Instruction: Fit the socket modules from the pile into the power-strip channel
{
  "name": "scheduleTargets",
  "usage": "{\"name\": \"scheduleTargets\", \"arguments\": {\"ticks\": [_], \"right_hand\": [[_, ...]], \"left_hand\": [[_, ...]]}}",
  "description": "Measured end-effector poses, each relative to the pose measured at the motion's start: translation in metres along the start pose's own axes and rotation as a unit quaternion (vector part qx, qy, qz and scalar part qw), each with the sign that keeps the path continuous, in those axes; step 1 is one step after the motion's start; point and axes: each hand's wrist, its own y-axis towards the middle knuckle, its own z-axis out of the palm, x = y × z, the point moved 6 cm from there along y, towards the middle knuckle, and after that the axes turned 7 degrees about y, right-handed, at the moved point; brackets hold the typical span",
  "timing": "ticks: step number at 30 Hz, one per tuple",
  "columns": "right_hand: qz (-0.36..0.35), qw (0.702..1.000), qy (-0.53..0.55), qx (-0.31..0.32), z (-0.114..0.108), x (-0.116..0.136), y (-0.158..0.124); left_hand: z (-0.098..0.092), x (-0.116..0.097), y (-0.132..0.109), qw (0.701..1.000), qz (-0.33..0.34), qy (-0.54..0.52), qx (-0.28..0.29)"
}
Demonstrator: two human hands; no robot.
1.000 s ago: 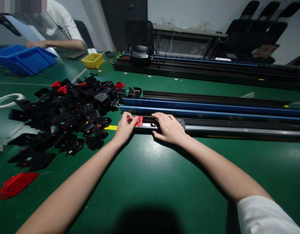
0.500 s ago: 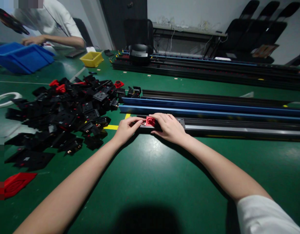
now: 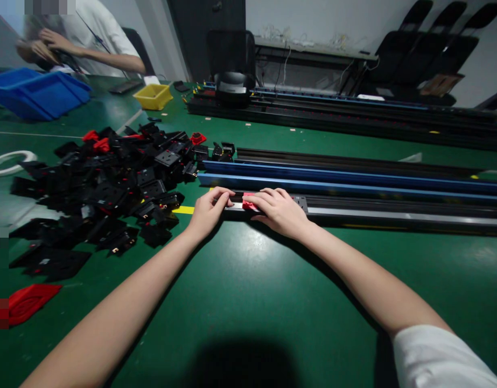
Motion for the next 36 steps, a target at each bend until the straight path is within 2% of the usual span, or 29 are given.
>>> {"name": "scheduleTargets", "arguments": {"ticks": [5, 10, 15, 19, 36], "right_hand": [[-0.011, 0.999, -0.040, 0.014, 0.0019, 0.0027, 0.0015], [0.009, 0.999, -0.050, 0.004, 0.0019, -0.0001, -0.0003], [-0.026, 0.996, -0.082, 0.036, 0.0065, 0.0042, -0.0009], [-0.027, 0.994, -0.098, 0.046, 0.0079, 0.0051, -0.0004], [-0.024, 0.993, -0.113, 0.000, 0.0042, 0.0045, -0.0011]], "left_hand": [[-0.0020, 0.0000, 0.0008, 1.000, -0.001, -0.012, -0.010], [-0.0038, 0.0005, -0.0003, 1.000, -0.007, -0.014, -0.016], [-0.0066, 0.0005, -0.0021, 0.999, -0.002, -0.018, -0.035], [-0.0065, -0.0005, -0.0034, 0.999, 0.000, -0.011, -0.035], [-0.0065, -0.0044, -0.0052, 0.999, 0.004, 0.028, -0.030]]}}
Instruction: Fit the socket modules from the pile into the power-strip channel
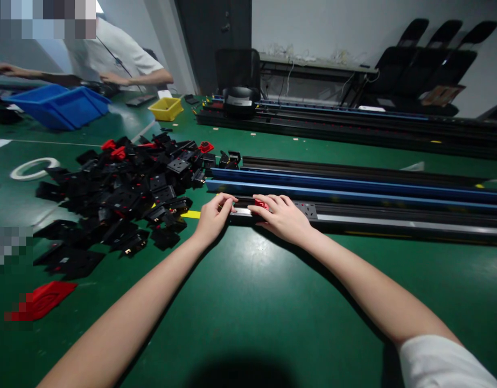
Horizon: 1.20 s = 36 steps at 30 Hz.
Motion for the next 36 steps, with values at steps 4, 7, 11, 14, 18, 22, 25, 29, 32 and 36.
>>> {"name": "scheduleTargets", "arguments": {"ticks": [4, 7, 11, 14, 18, 22, 25, 29, 32, 36], "right_hand": [[0.003, 1.000, -0.016, -0.003, 0.000, 0.000, -0.001], [0.004, 1.000, -0.028, -0.001, 0.001, 0.000, -0.001], [0.005, 0.999, -0.042, -0.003, 0.004, 0.000, -0.001], [0.011, 0.998, -0.053, -0.012, 0.005, 0.000, -0.001], [0.005, 0.998, -0.067, -0.010, 0.008, 0.001, -0.001], [0.001, 0.997, -0.073, -0.005, 0.008, 0.002, 0.000], [0.004, 0.997, -0.072, -0.007, 0.007, 0.002, 0.000], [0.004, 0.997, -0.072, -0.009, 0.007, 0.003, 0.000], [0.005, 0.998, -0.067, -0.006, 0.007, 0.003, 0.000], [0.009, 0.999, -0.053, -0.001, 0.007, 0.003, 0.000]], "left_hand": [[0.001, -0.008, -0.004, 0.995, 0.039, 0.091, -0.002], [0.002, -0.020, -0.010, 0.965, 0.118, 0.230, -0.033], [0.001, -0.029, -0.015, 0.905, 0.209, 0.361, -0.080], [-0.004, -0.028, -0.014, 0.871, 0.243, 0.414, -0.105], [-0.012, -0.020, -0.008, 0.859, 0.220, 0.446, -0.121], [-0.012, -0.009, -0.002, 0.870, 0.142, 0.458, -0.114], [-0.009, -0.005, 0.000, 0.876, 0.108, 0.460, -0.096], [-0.007, -0.002, -0.001, 0.879, 0.099, 0.459, -0.083], [-0.008, 0.000, -0.001, 0.881, 0.094, 0.452, -0.100], [-0.009, 0.002, -0.001, 0.889, 0.092, 0.433, -0.119]]}}
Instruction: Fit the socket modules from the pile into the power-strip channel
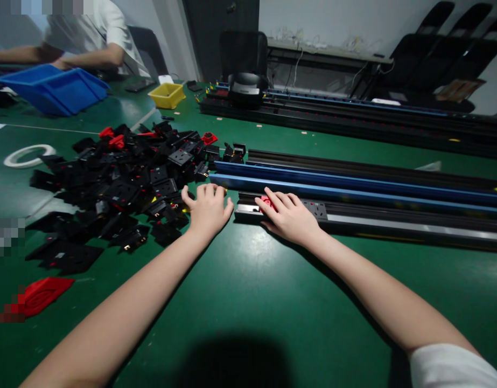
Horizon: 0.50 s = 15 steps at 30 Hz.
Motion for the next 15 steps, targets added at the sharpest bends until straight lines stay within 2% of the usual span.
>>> {"name": "scheduleTargets", "arguments": {"ticks": [7, 15], "right_hand": [[0.001, 1.000, 0.008, 0.001, -0.0005, 0.0001, 0.0002], [-0.005, 1.000, -0.008, -0.007, 0.0002, 0.0001, -0.0009]], "left_hand": [[0.0010, 0.0019, 0.0003, 1.000, -0.012, -0.011, 0.008], [0.0075, 0.0040, 0.0038, 0.998, -0.005, -0.014, 0.055]]}}
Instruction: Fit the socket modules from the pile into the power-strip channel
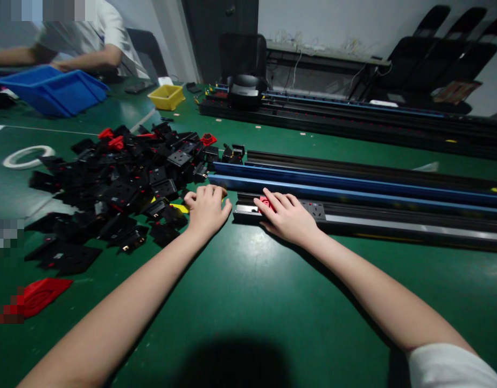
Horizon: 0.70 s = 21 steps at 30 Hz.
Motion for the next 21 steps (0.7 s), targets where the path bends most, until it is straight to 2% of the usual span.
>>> {"name": "scheduleTargets", "arguments": {"ticks": [5, 14, 21], "right_hand": [[0.001, 1.000, -0.003, 0.001, -0.001, 0.000, 0.000], [0.004, 1.000, 0.014, 0.004, 0.000, -0.001, 0.000], [0.003, 1.000, 0.006, 0.006, -0.001, 0.000, 0.000]], "left_hand": [[-0.003, 0.000, 0.002, 0.999, 0.004, -0.047, 0.007], [-0.018, 0.009, 0.003, 0.987, -0.059, -0.141, -0.058], [-0.022, 0.001, 0.003, 0.978, 0.014, -0.190, -0.086]]}}
